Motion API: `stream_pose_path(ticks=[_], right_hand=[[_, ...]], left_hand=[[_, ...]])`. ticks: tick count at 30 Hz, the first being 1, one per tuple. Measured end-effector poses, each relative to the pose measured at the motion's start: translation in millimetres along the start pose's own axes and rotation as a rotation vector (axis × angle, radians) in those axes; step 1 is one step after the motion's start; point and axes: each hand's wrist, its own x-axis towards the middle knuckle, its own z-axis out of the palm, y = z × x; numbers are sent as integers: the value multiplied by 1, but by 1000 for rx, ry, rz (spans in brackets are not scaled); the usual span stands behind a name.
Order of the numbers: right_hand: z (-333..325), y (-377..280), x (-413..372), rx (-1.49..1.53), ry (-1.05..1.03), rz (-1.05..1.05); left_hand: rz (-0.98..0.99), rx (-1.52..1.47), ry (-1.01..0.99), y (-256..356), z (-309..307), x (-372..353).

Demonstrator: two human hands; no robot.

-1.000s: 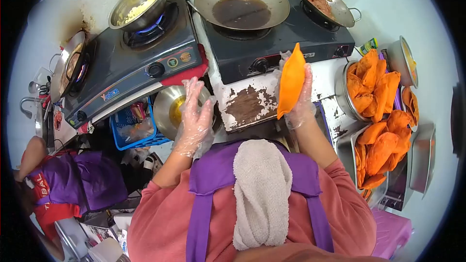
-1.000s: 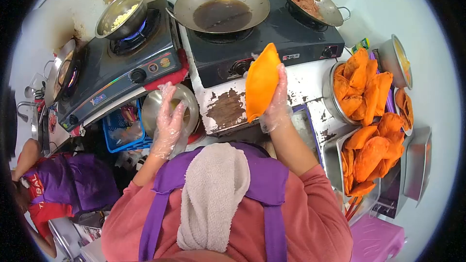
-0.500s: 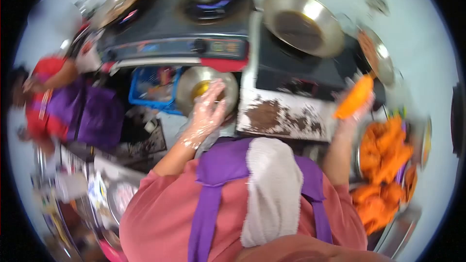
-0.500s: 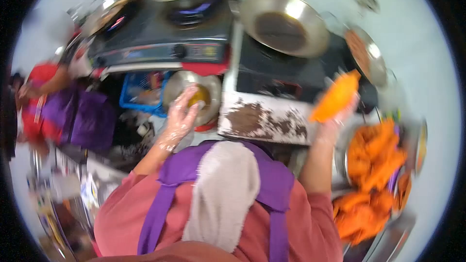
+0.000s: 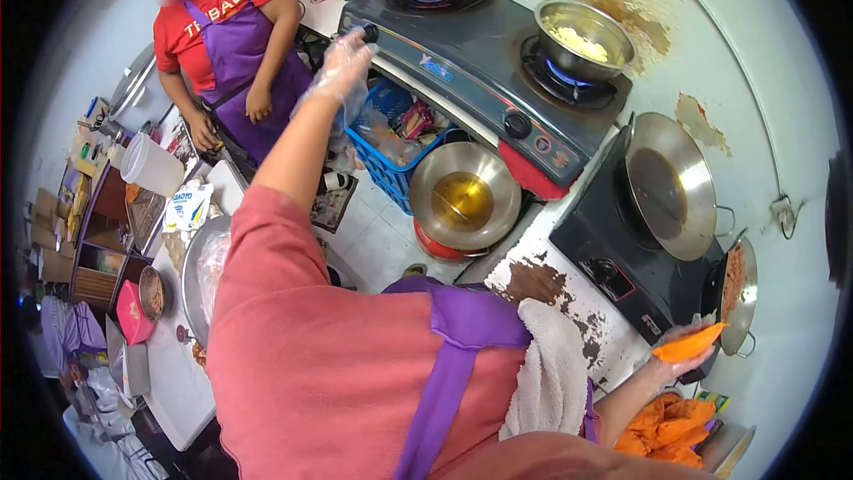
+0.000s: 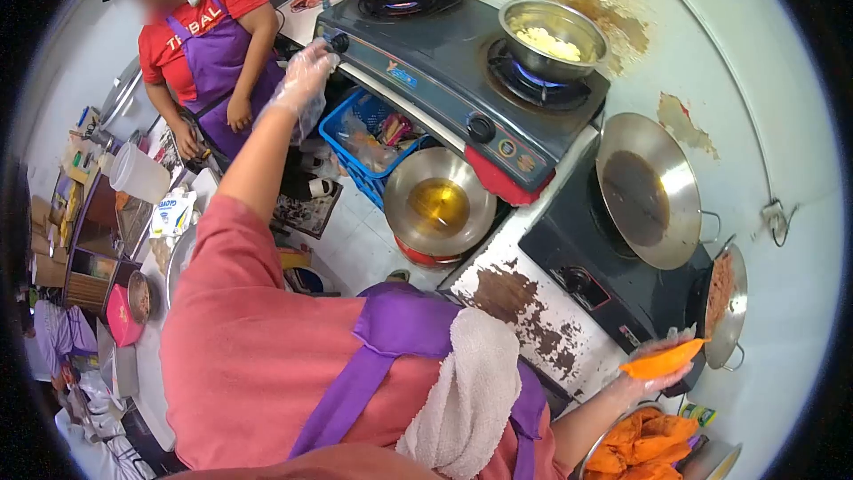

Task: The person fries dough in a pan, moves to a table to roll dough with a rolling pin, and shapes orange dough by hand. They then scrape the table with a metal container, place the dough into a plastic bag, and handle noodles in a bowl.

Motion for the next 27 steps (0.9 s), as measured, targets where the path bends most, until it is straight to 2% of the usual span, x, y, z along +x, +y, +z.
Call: stream_pose_path(ticks=[1, 2, 4, 6, 8, 10, 12, 14, 15, 17, 19, 23, 25, 26, 27], right_hand=[[-2, 1, -1, 4, 0, 2], [-3, 2, -1, 54, 40, -22], [6, 8, -7, 100, 77, -52], [24, 21, -21, -116, 27, -156], [28, 34, -32, -62, 87, -178], [43, 50, -52, -70, -120, -43], [51, 63, -66, -11, -95, -19], [55, 77, -73, -32, 109, -122], [68, 88, -81, -37, 112, -135], [96, 108, -102, 26, 14, 12], [118, 126, -115, 58, 36, -44], [142, 137, -135, 75, 166, -158], [146, 141, -143, 22, 182, -211], [148, 140, -147, -1, 197, -224], [149, 141, -149, -17, 204, -243]], left_hand=[[-75, -84, 12, -6, -6, 19], [-113, 126, 9, -20, -15, 45], [-237, 303, -21, -30, -33, 85], [-193, 378, 0, -57, -43, 133], [-135, 456, 14, -83, -54, 182], [-165, 389, -88, -117, -57, 228], [-155, 398, -84, -146, -53, 270], [-97, 474, 54, -140, -58, 290], [22, 426, 102, -149, -60, 309], [9, 421, 154, -159, -56, 351], [97, 338, 286, -151, -54, 368], [77, 529, 89, -169, -47, 426], [14, 744, -151, -179, -43, 442], [-31, 795, -77, -186, -40, 445], [-83, 815, -96, -184, -41, 446]])
